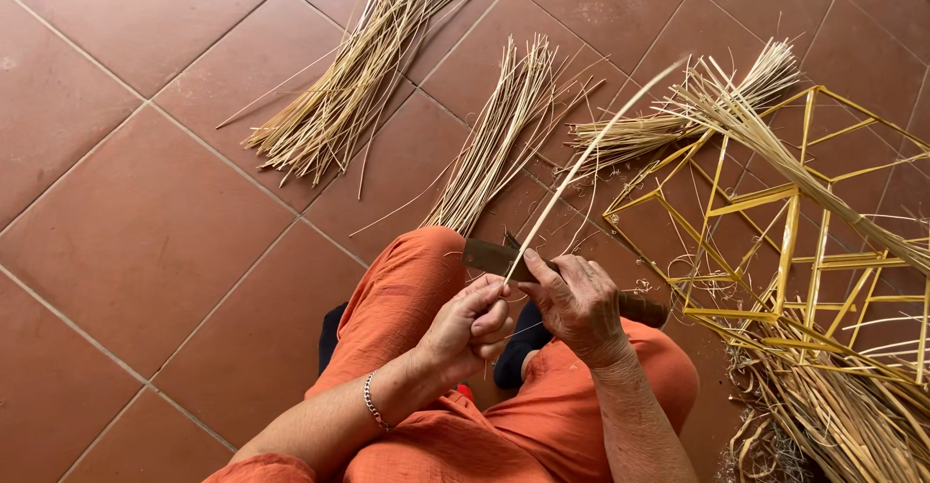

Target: The person sits on the floor and uses a knife to split and smooth dried plant fibers. They then bundle the prepared fibers and begin weaving them into a yellow wire basket frame.

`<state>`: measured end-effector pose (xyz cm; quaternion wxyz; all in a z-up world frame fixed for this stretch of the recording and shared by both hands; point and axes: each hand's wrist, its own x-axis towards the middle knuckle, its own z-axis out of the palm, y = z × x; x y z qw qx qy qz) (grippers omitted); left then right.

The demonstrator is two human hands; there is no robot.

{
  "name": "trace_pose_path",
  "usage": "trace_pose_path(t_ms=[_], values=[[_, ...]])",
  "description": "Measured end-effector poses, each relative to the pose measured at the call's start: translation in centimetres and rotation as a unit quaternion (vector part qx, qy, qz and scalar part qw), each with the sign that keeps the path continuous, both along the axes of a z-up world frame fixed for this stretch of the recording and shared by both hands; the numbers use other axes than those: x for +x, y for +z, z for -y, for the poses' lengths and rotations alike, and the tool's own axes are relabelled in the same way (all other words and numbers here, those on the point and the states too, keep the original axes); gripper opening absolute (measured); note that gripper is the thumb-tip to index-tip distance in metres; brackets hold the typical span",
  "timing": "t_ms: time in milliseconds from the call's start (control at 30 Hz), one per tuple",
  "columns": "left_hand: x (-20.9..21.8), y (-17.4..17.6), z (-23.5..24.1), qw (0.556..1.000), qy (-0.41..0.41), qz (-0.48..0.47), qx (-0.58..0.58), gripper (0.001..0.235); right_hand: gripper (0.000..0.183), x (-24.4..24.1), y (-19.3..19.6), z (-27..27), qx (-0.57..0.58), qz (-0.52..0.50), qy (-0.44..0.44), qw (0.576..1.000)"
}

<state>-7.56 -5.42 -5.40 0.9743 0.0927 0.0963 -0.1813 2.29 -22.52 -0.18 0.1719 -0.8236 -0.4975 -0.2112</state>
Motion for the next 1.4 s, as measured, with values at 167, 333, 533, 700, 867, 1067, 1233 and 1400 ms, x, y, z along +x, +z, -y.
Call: trace_pose_path(t_ms=[167,333,533,700,867,1067,1233,1400], values=[[-0.3,0.6,0.0,0.999,-0.009,-0.038,0.0,0.017,0.051,0.3,-0.6,0.3,0.006,-0.013,0.002,1.0],[-1.6,1.2,0.3,0.999,-0.026,-0.044,0.002,0.016,0.048,1.9,-0.8,0.9,-0.004,-0.027,-0.078,0.997],[-2.6,0.9,-0.9,0.999,-0.039,-0.028,-0.001,0.014,0.043,2.6,0.1,1.6,0.03,-0.014,-0.07,0.997],[-3.7,0.8,-2.4,0.998,-0.047,-0.033,0.016,0.015,0.048,3.0,-0.5,1.1,0.03,-0.031,-0.067,0.997],[-5.1,0.7,-2.9,0.997,-0.068,-0.041,-0.006,0.016,0.053,4.1,-0.9,0.9,0.02,-0.014,-0.097,0.995],[-6.5,-0.5,-4.1,0.996,-0.059,-0.068,-0.016,0.019,0.06,6.0,-2.3,0.6,-0.004,-0.005,-0.124,0.992],[-8.1,-2.1,-5.8,0.997,-0.06,-0.051,-0.006,0.018,0.059,8.8,-3.4,0.0,0.013,0.022,-0.12,0.992],[-9.1,-3.1,-10.0,0.995,-0.075,-0.001,0.058,0.017,0.06,8.4,-3.0,-2.7,-0.034,0.016,-0.127,0.991]])
